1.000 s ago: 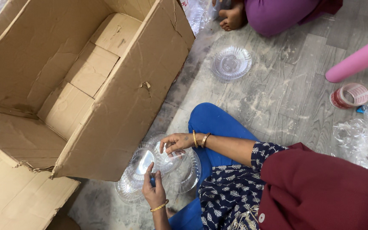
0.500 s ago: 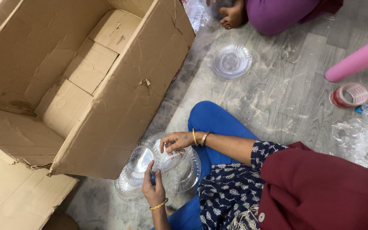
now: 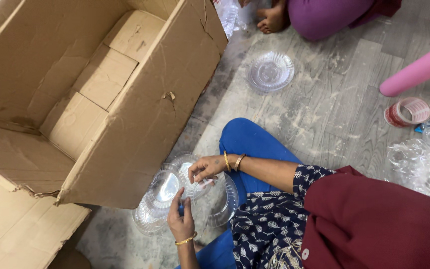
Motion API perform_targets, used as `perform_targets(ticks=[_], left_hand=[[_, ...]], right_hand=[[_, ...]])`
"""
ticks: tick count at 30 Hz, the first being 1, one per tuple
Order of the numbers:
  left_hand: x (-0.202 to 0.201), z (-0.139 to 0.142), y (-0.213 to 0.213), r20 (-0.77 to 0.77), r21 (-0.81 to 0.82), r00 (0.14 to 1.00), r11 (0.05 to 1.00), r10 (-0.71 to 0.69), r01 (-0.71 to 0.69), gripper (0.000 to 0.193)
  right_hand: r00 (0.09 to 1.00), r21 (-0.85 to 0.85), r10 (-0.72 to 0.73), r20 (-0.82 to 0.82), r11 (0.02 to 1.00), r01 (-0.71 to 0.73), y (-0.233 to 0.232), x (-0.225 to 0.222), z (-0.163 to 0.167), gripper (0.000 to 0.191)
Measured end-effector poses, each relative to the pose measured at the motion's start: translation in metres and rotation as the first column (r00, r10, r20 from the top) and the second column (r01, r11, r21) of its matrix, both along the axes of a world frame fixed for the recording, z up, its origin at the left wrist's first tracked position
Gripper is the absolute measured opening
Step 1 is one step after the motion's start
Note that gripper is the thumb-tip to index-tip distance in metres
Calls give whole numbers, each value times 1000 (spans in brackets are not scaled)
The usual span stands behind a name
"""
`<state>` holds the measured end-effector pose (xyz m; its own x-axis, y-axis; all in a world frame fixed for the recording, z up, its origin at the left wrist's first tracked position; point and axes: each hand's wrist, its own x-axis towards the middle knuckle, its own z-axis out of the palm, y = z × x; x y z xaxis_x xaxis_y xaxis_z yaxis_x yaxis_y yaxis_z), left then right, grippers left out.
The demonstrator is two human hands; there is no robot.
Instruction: The person sits on the floor and uses a utility knife to separate stacked clear plastic plates. They then place the separated plates into a plastic bag and set the bag aside.
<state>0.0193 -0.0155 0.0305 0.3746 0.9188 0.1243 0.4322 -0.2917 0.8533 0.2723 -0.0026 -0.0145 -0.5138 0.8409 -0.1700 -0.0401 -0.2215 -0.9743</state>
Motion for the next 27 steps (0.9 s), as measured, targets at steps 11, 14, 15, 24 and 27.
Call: perform_targets(ticks=[11, 14, 15, 24, 27], left_hand=[[-6, -7, 5, 86, 44, 996, 998, 33, -37, 39], [-8, -6, 1, 71, 31, 997, 999, 37, -39, 38], [-7, -6, 2, 69, 20, 997, 999, 37, -39, 37], [-4, -4, 5, 118, 1, 990, 997, 76, -77, 37], [-6, -4, 5, 111, 36, 991, 996, 75, -79, 37]], right_hand=[[990, 9, -129, -57, 992, 129, -1, 3, 15, 26], [995, -23, -77, -63, 997, 76, -5, 1, 21, 31], [997, -34, -58, -59, 998, 56, -4, 1, 23, 33], [970, 8, -216, -114, 976, 218, -1, 4, 19, 30], [970, -15, -209, -128, 978, 209, 0, 3, 17, 30]])
